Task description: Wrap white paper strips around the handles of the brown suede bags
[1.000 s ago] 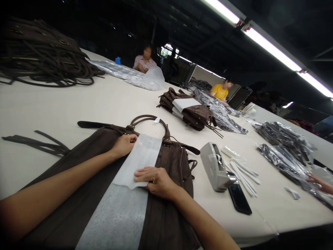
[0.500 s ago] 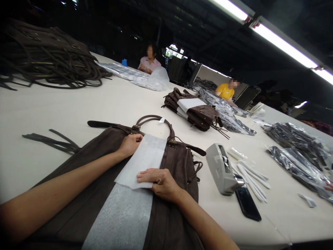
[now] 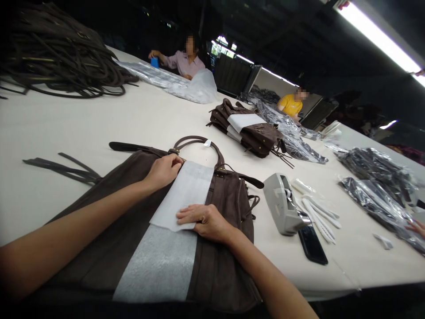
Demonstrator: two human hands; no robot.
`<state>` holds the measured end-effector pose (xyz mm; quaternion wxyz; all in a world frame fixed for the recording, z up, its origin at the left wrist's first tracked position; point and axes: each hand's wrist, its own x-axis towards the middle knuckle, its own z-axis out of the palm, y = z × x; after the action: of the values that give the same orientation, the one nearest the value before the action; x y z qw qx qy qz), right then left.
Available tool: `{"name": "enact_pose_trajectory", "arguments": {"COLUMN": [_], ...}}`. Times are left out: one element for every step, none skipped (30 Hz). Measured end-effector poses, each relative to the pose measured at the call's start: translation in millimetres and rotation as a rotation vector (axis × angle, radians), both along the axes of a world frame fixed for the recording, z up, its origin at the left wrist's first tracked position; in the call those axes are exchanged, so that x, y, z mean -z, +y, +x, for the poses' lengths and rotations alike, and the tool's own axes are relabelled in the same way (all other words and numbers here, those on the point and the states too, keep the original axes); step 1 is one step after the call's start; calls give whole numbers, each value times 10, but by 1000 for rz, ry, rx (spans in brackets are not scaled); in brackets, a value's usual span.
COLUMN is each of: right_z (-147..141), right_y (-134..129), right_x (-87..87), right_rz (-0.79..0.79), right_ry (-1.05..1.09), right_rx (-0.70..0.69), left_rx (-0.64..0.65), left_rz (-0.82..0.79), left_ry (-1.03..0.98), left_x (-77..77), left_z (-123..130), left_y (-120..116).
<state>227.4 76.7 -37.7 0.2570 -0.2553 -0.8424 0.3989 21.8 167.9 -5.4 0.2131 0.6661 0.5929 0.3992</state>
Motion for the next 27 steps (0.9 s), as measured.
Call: {"name": "enact_pose_trajectory", "arguments": {"right_z": [-3,-6,-9,-14,-21,-29,-39,-49,-58,-64,-65,-60,-49,-33,-14,5,23,37,47,52,51,46,35,21,5,-13,-28], "right_y": [-2,-5,-8,-12,-16,-20,-24,-27,-30,-34,-39,-46,-53,-61,-67,-69,-66,-56,-41,-21,1,22,42,60,75,89,103], "right_x": [-6,-13,-20,-27,-32,-36,-38,-39,-39,-41,-45,-53,-63,-74,-84,-89,-89,-81,-68,-51,-34,-21,-14,-14,-21,-34,-53], "right_rz": [0,0,0,0,-2,-5,-8,-7,-2,4,6,-1,-23,-63,-118,-185,-248,-297,-327,-339,-341,-348,-380,-447,-539,-645,-749], "right_ry": [2,6,14,21,30,37,45,58,74,89,104,114,119,119,121,136,167,213,267,311,331,319,279,232,193,175,184], "right_rx": [2,0,-6,-12,-14,-14,-13,-10,-7,-4,-3,-1,4,11,25,57,121,222,363,529,697,839,934,973,972,947,914], "left_rx": [22,79,165,270,380,470,534,575,595,604,602,596,587,574,561,550,537,521,505,492,480,471,463,454,450,449,449], "left_rz": [80,167,242,294,315,300,254,205,162,136,126,132,155,182,210,237,260,280,299,318,342,373,410,456,505,556,603], "left_ry": [40,94,163,247,343,439,524,602,666,710,738,754,763,769,777,788,799,810,819,826,828,823,811,789,761,724,682], "left_x": [-77,-137,-173,-176,-145,-83,6,109,216,314,397,457,495,512,513,506,498,494,498,516,547,593,653,724,801,882,958], "left_z": [19,46,78,109,136,152,155,145,123,93,61,30,5,-11,-18,-18,-11,-1,9,16,20,18,12,3,-8,-20,-33], "left_y": [-74,-160,-255,-352,-446,-531,-604,-662,-704,-733,-751,-762,-770,-779,-789,-800,-812,-823,-831,-835,-833,-826,-811,-789,-759,-723,-681]}}
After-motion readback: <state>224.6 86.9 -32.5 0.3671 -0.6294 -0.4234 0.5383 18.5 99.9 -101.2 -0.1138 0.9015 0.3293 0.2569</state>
